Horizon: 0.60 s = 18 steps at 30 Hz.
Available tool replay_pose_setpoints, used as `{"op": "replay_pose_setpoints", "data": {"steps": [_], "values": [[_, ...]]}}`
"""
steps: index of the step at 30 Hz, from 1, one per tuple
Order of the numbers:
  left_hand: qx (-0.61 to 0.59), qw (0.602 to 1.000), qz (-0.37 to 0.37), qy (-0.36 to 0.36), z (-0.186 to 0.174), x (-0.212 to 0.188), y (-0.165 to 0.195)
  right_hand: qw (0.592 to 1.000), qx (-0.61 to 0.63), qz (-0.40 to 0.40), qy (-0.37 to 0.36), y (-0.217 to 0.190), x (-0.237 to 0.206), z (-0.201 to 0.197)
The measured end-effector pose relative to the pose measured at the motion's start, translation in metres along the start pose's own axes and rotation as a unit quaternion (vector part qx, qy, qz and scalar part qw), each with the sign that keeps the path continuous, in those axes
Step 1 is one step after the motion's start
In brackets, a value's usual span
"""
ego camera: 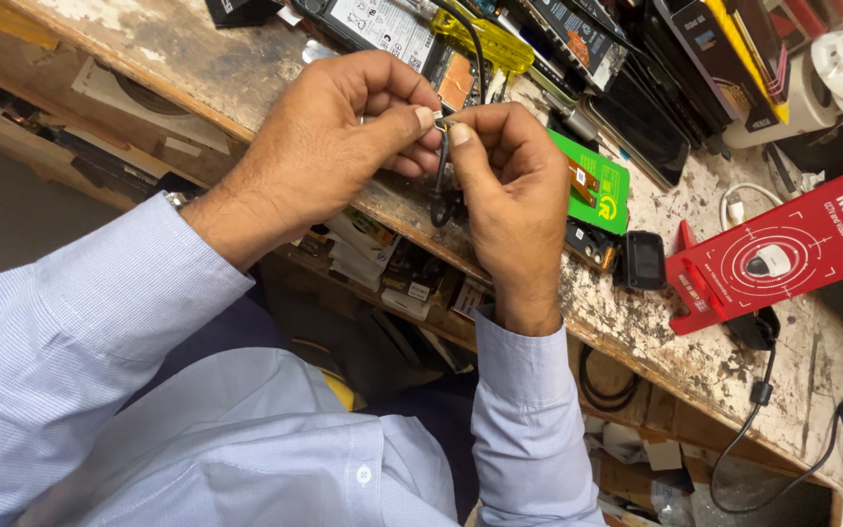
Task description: The person works at a cluttered repair bench manipulating a small charging cable and its connector by hand, using tweezers to adjust the connector end. They then pick up a smartphone, tap its screen while the cable is attached, and hold the phone to view it.
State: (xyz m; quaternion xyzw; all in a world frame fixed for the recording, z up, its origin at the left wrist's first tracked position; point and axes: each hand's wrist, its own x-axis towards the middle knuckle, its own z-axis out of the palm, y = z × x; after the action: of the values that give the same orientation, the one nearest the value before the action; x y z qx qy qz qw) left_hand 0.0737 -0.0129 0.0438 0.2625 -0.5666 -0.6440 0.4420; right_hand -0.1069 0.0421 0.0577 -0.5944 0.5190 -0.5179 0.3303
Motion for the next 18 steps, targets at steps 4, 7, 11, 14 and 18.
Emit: {"op": "replay_pose_setpoints", "data": {"steps": [4, 7, 11, 14, 18], "values": [[-0.002, 1.000, 0.005, -0.006, -0.001, 0.000, -0.001, 1.000, -0.020, 0.013, -0.006, -0.005, -0.001, -0.002], [0.009, 1.000, -0.002, -0.001, -0.001, 0.001, -0.002, 1.000, -0.009, 0.016, -0.012, -0.009, -0.001, -0.004], [-0.012, 1.000, 0.001, -0.001, -0.001, 0.001, -0.003, 0.999, -0.032, 0.018, -0.002, -0.015, -0.003, -0.003], [-0.014, 1.000, -0.003, 0.001, -0.001, 0.000, -0.003, 0.998, -0.054, 0.015, 0.021, -0.019, -0.005, -0.003], [-0.020, 1.000, -0.009, 0.006, -0.001, 0.001, -0.003, 0.999, -0.001, -0.007, 0.036, -0.023, -0.005, 0.001]]}}
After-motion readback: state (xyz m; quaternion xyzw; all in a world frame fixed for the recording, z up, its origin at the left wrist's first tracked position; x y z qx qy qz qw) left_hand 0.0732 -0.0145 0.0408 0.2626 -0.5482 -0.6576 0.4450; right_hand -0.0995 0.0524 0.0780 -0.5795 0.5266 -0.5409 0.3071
